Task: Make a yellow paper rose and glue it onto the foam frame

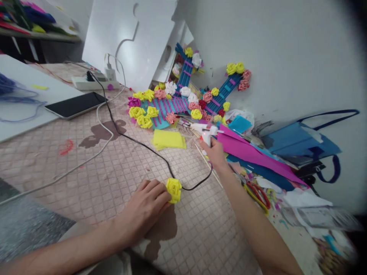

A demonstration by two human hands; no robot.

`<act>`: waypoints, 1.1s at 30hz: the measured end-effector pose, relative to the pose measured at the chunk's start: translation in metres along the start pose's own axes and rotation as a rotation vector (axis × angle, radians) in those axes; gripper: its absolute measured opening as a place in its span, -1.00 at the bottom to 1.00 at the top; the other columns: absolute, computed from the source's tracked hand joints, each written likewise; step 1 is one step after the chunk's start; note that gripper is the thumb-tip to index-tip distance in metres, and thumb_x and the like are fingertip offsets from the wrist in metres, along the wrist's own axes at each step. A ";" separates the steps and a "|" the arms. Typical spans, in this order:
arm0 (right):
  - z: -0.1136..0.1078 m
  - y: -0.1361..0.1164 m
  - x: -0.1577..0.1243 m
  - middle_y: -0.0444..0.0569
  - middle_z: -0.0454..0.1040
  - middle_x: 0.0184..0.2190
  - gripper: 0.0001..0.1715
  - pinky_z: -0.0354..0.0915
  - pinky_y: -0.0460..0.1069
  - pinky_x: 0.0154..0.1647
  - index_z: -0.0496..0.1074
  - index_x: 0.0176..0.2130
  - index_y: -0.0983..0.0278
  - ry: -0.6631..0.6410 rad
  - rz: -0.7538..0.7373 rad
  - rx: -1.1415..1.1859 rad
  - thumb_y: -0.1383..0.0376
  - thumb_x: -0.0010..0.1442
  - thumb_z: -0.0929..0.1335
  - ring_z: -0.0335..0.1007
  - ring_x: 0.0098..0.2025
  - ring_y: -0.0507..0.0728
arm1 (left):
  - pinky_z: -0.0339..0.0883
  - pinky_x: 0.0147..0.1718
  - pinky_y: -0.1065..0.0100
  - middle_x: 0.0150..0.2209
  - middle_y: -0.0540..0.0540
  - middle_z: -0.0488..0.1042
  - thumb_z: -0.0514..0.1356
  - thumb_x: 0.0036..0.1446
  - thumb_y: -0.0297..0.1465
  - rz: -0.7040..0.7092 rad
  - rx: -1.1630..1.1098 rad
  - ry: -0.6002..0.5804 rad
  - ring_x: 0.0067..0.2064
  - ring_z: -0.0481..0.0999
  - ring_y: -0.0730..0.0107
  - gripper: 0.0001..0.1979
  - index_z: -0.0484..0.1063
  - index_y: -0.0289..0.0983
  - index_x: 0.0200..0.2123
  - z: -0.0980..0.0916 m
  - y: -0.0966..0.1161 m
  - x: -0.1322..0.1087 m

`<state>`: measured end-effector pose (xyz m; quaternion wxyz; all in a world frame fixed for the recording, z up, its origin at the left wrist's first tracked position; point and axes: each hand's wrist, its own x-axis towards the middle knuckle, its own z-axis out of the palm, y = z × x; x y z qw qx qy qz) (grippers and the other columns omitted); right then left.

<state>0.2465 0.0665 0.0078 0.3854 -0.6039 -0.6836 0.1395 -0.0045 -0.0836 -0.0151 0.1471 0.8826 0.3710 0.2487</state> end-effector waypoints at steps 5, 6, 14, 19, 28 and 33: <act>-0.045 -0.006 -0.064 -0.18 0.35 -0.62 -0.72 0.22 -0.08 -0.57 0.31 -0.45 0.25 -0.055 0.059 0.270 0.10 0.11 0.34 0.26 -0.61 0.01 | 0.15 -0.22 0.21 -0.29 -0.06 0.40 0.03 0.29 -0.36 -0.002 0.046 -0.021 -0.23 0.29 0.26 -0.82 0.35 -0.28 -0.33 -0.003 0.001 0.000; -0.052 -0.005 -0.078 -0.16 0.36 -0.63 -0.71 0.22 -0.08 -0.60 0.32 -0.48 0.26 -0.089 0.074 0.283 0.11 0.12 0.34 0.27 -0.62 0.01 | 0.16 -0.22 0.21 -0.29 -0.07 0.40 0.03 0.29 -0.36 0.002 0.052 -0.016 -0.23 0.29 0.26 -0.82 0.35 -0.29 -0.33 -0.003 0.001 0.000; -0.078 -0.014 -0.141 -0.13 0.36 -0.59 -0.78 0.24 -0.04 -0.56 0.36 -0.47 0.21 -0.376 -0.160 0.035 0.13 0.07 0.38 0.32 -0.54 0.08 | 0.16 -0.23 0.22 -0.31 -0.08 0.40 -0.01 0.31 -0.34 0.023 0.066 -0.003 -0.23 0.31 0.26 -0.78 0.36 -0.29 -0.32 -0.002 -0.001 0.001; -0.079 -0.037 -0.138 -0.19 0.24 -0.59 -0.79 0.15 -0.09 -0.57 0.24 -0.46 0.22 -0.613 -0.310 0.041 0.22 0.16 0.32 0.21 -0.56 0.00 | 0.15 -0.23 0.23 -0.30 -0.08 0.41 0.01 0.30 -0.37 0.029 0.066 0.001 -0.23 0.31 0.27 -0.81 0.37 -0.29 -0.30 -0.002 0.000 0.001; -0.077 -0.028 -0.143 -0.19 0.26 -0.53 -0.83 0.14 -0.10 -0.53 0.21 -0.38 0.22 -0.605 -0.379 -0.054 0.25 0.18 0.31 0.23 -0.52 0.00 | 0.14 -0.24 0.25 -0.31 -0.07 0.41 -0.02 0.32 -0.36 0.045 0.047 0.011 -0.24 0.32 0.29 -0.78 0.37 -0.28 -0.31 -0.002 -0.001 0.001; -0.075 -0.030 -0.141 -0.22 0.20 -0.56 -0.76 0.07 -0.10 -0.56 0.15 -0.44 0.22 -0.651 -0.364 -0.060 0.24 0.19 0.31 0.17 -0.55 -0.02 | 0.14 -0.24 0.24 -0.31 -0.07 0.42 -0.02 0.31 -0.36 0.048 0.047 0.012 -0.24 0.33 0.30 -0.78 0.38 -0.28 -0.31 -0.001 -0.001 0.001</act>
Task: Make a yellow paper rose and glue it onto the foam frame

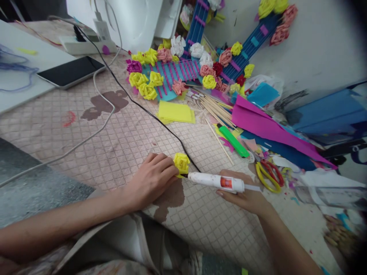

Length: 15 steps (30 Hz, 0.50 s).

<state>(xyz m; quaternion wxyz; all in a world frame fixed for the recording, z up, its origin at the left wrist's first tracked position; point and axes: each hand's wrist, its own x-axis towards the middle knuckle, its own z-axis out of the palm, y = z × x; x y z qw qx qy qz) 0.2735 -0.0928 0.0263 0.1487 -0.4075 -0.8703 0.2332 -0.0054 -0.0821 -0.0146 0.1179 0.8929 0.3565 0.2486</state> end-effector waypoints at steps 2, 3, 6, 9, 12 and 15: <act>0.001 0.000 0.001 -0.22 0.19 -0.56 -0.75 0.06 -0.10 -0.55 0.14 -0.44 0.22 -0.013 0.008 0.006 0.24 0.20 0.31 0.16 -0.55 -0.02 | 0.14 -0.25 0.24 -0.31 -0.06 0.41 -0.01 0.31 -0.36 -0.002 0.002 -0.002 -0.24 0.33 0.30 -0.78 0.38 -0.28 -0.31 0.000 0.000 0.000; 0.001 0.001 0.001 -0.22 0.19 -0.56 -0.74 0.06 -0.10 -0.55 0.14 -0.44 0.22 -0.016 0.011 0.006 0.24 0.20 0.31 0.16 -0.55 -0.02 | 0.14 -0.25 0.24 -0.31 -0.06 0.41 -0.01 0.31 -0.36 -0.001 0.001 -0.003 -0.24 0.33 0.30 -0.78 0.38 -0.28 -0.32 0.000 0.000 0.001; 0.001 0.002 0.001 -0.22 0.19 -0.56 -0.73 0.05 -0.10 -0.54 0.14 -0.45 0.22 -0.021 0.014 0.004 0.24 0.20 0.31 0.16 -0.54 -0.02 | 0.14 -0.24 0.24 -0.31 -0.06 0.41 0.00 0.31 -0.36 0.000 -0.005 -0.011 -0.24 0.33 0.30 -0.79 0.38 -0.29 -0.31 0.000 0.000 0.001; 0.001 0.003 0.000 -0.22 0.19 -0.56 -0.73 0.06 -0.10 -0.54 0.14 -0.45 0.22 -0.026 0.027 0.016 0.23 0.20 0.31 0.16 -0.54 -0.02 | 0.15 -0.23 0.24 -0.30 -0.06 0.42 0.01 0.30 -0.37 -0.005 -0.010 -0.013 -0.23 0.32 0.30 -0.80 0.38 -0.28 -0.30 -0.001 0.000 0.001; 0.001 0.002 0.000 -0.22 0.20 -0.56 -0.73 0.07 -0.10 -0.54 0.16 -0.46 0.23 -0.027 0.047 0.018 0.23 0.19 0.31 0.17 -0.53 -0.02 | 0.15 -0.23 0.25 -0.30 -0.07 0.42 0.00 0.31 -0.37 -0.010 -0.017 -0.019 -0.23 0.32 0.30 -0.79 0.38 -0.28 -0.30 -0.002 0.001 0.001; 0.001 0.002 0.000 -0.21 0.21 -0.56 -0.72 0.07 -0.09 -0.54 0.16 -0.48 0.23 -0.033 0.062 0.010 0.22 0.18 0.31 0.18 -0.53 -0.01 | 0.16 -0.22 0.24 -0.30 -0.07 0.42 0.00 0.31 -0.36 -0.017 -0.018 -0.033 -0.23 0.32 0.30 -0.79 0.39 -0.28 -0.30 -0.002 0.001 0.001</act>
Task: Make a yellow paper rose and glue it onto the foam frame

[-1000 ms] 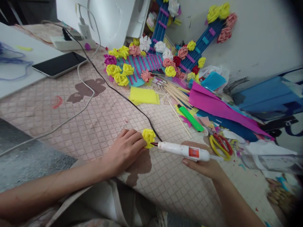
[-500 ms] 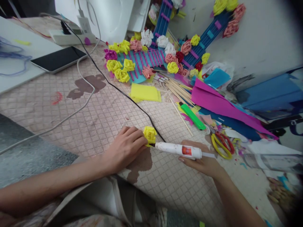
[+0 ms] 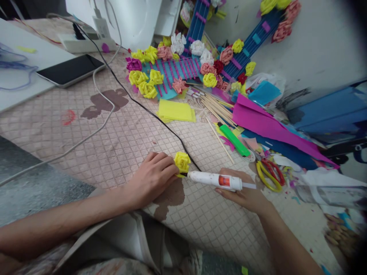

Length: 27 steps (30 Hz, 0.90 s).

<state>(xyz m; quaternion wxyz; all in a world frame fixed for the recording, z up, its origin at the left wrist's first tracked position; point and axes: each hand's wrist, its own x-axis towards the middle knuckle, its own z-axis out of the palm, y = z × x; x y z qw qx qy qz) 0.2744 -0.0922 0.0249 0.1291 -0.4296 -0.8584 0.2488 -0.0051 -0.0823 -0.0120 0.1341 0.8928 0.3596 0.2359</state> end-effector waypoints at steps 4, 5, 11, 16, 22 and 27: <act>-0.001 0.000 -0.001 -0.21 0.22 -0.56 -0.73 0.08 -0.09 -0.54 0.16 -0.48 0.22 0.003 0.011 0.006 0.23 0.19 0.31 0.19 -0.53 -0.01 | 0.16 -0.21 0.24 -0.29 -0.07 0.42 0.01 0.30 -0.35 -0.017 -0.016 0.001 -0.22 0.32 0.30 -0.79 0.39 -0.27 -0.29 0.001 -0.001 -0.001; -0.001 0.000 -0.001 -0.21 0.22 -0.56 -0.73 0.08 -0.09 -0.54 0.17 -0.48 0.22 0.005 0.012 0.010 0.23 0.18 0.32 0.19 -0.53 -0.01 | 0.16 -0.21 0.24 -0.29 -0.07 0.42 0.01 0.30 -0.35 -0.025 -0.024 0.003 -0.22 0.32 0.30 -0.80 0.39 -0.27 -0.29 0.001 -0.001 -0.001; 0.001 0.004 -0.004 -0.21 0.23 -0.56 -0.77 0.10 -0.09 -0.55 0.20 -0.44 0.22 0.040 -0.022 -0.005 0.23 0.17 0.33 0.21 -0.54 0.00 | 0.18 -0.19 0.25 -0.30 -0.05 0.42 0.10 0.24 -0.38 -0.097 -0.117 -0.014 -0.20 0.33 0.31 -0.89 0.39 -0.25 -0.30 0.001 -0.003 0.001; 0.000 0.003 -0.004 -0.19 0.29 -0.53 -0.82 0.15 -0.09 -0.53 0.23 -0.42 0.22 0.056 -0.080 0.006 0.24 0.18 0.31 0.24 -0.51 0.00 | 0.19 -0.22 0.27 -0.33 -0.03 0.41 0.15 0.19 -0.41 -0.154 -0.178 -0.002 -0.23 0.34 0.31 -0.93 0.38 -0.26 -0.35 -0.002 -0.002 0.006; -0.003 0.010 -0.011 -0.15 0.36 -0.54 -0.83 0.24 -0.05 -0.53 0.30 -0.42 0.22 0.086 -0.004 0.065 0.19 0.14 0.33 0.30 -0.52 0.05 | 0.21 -0.24 0.29 -0.34 -0.03 0.42 0.18 0.15 -0.44 -0.199 -0.218 0.012 -0.25 0.35 0.33 -0.97 0.38 -0.27 -0.35 -0.004 0.000 0.010; -0.001 0.024 -0.012 -0.09 0.48 -0.51 -0.78 0.31 -0.01 -0.51 0.43 -0.36 0.21 0.285 0.121 0.021 0.11 0.11 0.35 0.41 -0.48 0.14 | 0.21 -0.24 0.28 -0.36 -0.02 0.42 0.20 0.13 -0.44 -0.216 -0.213 0.030 -0.26 0.35 0.33 -0.95 0.37 -0.27 -0.38 -0.004 -0.002 0.012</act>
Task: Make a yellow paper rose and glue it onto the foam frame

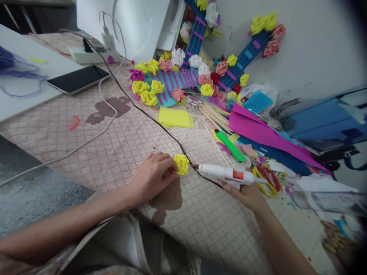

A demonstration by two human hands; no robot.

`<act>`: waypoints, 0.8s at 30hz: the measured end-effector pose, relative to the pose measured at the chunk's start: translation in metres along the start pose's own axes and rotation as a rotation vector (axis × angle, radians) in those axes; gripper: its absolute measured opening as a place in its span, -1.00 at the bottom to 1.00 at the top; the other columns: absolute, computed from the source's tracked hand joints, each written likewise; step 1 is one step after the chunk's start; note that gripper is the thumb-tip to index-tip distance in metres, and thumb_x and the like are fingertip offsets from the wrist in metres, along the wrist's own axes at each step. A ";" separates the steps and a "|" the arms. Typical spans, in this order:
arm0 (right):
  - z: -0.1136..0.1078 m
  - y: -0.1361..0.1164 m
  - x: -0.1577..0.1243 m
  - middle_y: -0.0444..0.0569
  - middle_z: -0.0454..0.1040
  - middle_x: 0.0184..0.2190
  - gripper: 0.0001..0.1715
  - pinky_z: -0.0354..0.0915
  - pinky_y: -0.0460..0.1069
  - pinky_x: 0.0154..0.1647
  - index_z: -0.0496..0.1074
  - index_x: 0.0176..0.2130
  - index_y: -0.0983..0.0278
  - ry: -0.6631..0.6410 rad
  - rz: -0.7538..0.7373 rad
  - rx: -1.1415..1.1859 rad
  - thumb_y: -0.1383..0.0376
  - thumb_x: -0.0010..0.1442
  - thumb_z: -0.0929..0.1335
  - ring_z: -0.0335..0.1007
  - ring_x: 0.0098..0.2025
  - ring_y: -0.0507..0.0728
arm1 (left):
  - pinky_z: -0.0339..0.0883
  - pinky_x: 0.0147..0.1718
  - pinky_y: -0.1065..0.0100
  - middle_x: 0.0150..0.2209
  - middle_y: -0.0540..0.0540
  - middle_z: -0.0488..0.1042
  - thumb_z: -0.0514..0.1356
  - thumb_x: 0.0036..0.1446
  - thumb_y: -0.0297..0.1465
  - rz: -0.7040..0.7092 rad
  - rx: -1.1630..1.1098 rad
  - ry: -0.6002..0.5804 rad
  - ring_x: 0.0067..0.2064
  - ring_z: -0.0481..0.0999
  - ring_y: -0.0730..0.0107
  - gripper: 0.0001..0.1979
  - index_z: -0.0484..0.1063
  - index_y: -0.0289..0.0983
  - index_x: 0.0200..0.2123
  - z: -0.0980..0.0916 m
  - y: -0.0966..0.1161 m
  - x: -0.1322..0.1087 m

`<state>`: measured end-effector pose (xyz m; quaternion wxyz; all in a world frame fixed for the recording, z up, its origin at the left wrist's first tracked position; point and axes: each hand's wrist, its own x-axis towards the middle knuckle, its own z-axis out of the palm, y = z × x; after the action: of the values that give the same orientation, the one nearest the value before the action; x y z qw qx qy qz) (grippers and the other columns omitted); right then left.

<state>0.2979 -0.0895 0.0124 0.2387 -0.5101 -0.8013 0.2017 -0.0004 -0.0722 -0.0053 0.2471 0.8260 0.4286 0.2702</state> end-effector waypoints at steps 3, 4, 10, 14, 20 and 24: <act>0.006 0.004 0.020 -0.11 0.45 -0.57 -0.71 0.29 -0.01 -0.51 0.46 -0.35 0.24 0.148 0.114 -0.092 0.08 0.13 0.32 0.38 -0.51 0.14 | 0.22 -0.25 0.28 -0.36 -0.02 0.42 0.20 0.12 -0.44 -0.003 -0.004 0.013 -0.26 0.36 0.33 -0.95 0.37 -0.27 -0.39 0.001 0.000 0.001; 0.009 0.006 0.031 -0.10 0.45 -0.57 -0.68 0.28 -0.01 -0.50 0.46 -0.34 0.26 0.192 0.139 -0.119 0.07 0.14 0.31 0.37 -0.51 0.13 | 0.22 -0.25 0.28 -0.36 -0.01 0.42 0.21 0.11 -0.45 -0.005 -0.005 0.016 -0.26 0.36 0.32 -0.95 0.37 -0.26 -0.39 0.001 0.001 0.001; 0.024 0.025 0.113 0.06 0.53 -0.39 -0.56 0.29 0.04 -0.32 0.46 -0.23 0.33 0.364 0.145 -0.188 0.03 0.16 0.26 0.42 -0.36 0.21 | 0.20 -0.25 0.25 -0.37 0.00 0.43 0.23 0.06 -0.49 -0.044 -0.005 0.009 -0.27 0.36 0.31 -0.93 0.38 -0.26 -0.41 0.004 0.002 0.002; 0.038 0.039 0.162 0.15 0.54 -0.30 -0.53 0.27 0.08 -0.21 0.45 -0.14 0.36 0.422 0.132 -0.219 0.06 0.16 0.25 0.43 -0.25 0.28 | 0.20 -0.25 0.26 -0.38 0.00 0.43 0.23 0.05 -0.51 -0.054 -0.006 0.027 -0.27 0.37 0.30 -0.92 0.38 -0.26 -0.42 0.005 0.004 0.003; 0.051 0.050 0.187 0.22 0.51 -0.26 -0.49 0.25 0.14 -0.16 0.43 -0.11 0.38 0.444 0.151 -0.243 0.04 0.17 0.23 0.40 -0.19 0.32 | 0.21 -0.26 0.28 -0.39 0.00 0.43 0.22 0.05 -0.51 -0.039 0.008 0.048 -0.28 0.38 0.31 -0.93 0.37 -0.26 -0.43 0.004 0.005 0.003; 0.044 0.056 0.179 0.19 0.49 -0.21 -0.49 0.25 0.13 -0.12 0.41 -0.11 0.35 0.428 0.115 -0.225 0.02 0.18 0.22 0.37 -0.16 0.28 | 0.21 -0.25 0.26 -0.37 0.00 0.44 0.21 0.05 -0.51 -0.050 0.010 0.029 -0.26 0.38 0.30 -0.94 0.37 -0.26 -0.42 0.005 0.004 0.003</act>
<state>0.2472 0.0929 -0.0231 0.3330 -0.6093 -0.7196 0.0119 0.0063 -0.0724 -0.0059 0.2433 0.8122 0.4542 0.2735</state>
